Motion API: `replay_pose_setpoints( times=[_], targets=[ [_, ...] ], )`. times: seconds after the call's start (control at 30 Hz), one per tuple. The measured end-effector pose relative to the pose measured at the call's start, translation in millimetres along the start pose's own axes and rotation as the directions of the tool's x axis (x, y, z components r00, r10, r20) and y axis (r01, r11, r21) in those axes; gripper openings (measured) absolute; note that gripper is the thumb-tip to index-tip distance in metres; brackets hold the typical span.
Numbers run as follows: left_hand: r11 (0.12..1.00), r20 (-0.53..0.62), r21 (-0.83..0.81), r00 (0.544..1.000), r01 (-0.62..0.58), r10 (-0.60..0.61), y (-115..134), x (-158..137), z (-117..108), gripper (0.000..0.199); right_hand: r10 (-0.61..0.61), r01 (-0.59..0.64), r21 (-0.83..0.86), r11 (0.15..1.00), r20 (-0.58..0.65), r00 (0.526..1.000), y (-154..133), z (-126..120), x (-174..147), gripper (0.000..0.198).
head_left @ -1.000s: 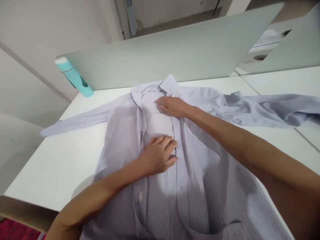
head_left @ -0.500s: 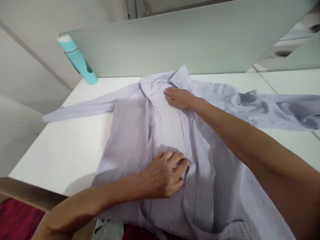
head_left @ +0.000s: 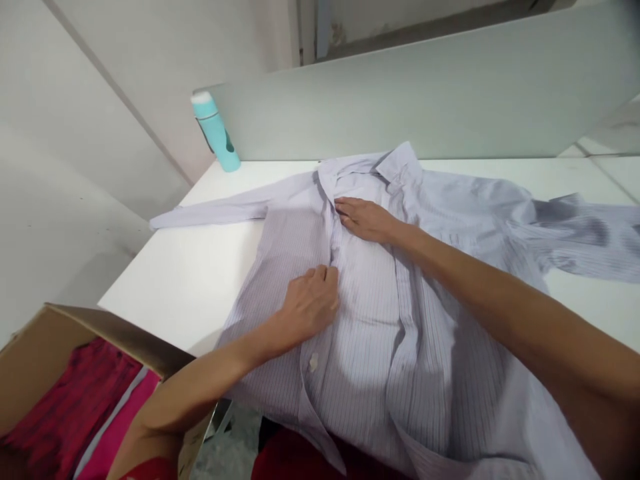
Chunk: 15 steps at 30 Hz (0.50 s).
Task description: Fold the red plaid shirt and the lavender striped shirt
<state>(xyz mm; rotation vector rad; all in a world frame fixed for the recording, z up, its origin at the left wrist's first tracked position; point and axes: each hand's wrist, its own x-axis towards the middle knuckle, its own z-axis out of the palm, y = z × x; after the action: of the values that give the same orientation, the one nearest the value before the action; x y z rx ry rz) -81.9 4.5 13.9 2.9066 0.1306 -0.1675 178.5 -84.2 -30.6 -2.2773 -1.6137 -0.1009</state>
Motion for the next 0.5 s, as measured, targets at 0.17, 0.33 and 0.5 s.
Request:
replay_pose_setpoints(
  times=[0.17, 0.33, 0.5],
  targets=[
    [0.972, -0.072, -0.231, 0.997, -0.045, 0.029, -12, -4, -8, 0.029, -0.002, 0.002, 0.023, 1.0, -0.002, 1.0, 7, 1, 4, 0.056],
    [0.952, -0.17, -0.263, 0.979, -0.155, 0.113, -43, 9, -43, 0.034, -0.1, 0.101, 0.022, 0.995, -0.044, 0.994, 12, 7, 13, 0.052],
    [0.993, -0.193, 0.095, 0.978, -0.065, 0.082, -88, 91, -84, 0.046, -0.151, 0.151, 0.004, 0.988, -0.075, 0.986, 17, 10, 19, 0.051]
  ],
)
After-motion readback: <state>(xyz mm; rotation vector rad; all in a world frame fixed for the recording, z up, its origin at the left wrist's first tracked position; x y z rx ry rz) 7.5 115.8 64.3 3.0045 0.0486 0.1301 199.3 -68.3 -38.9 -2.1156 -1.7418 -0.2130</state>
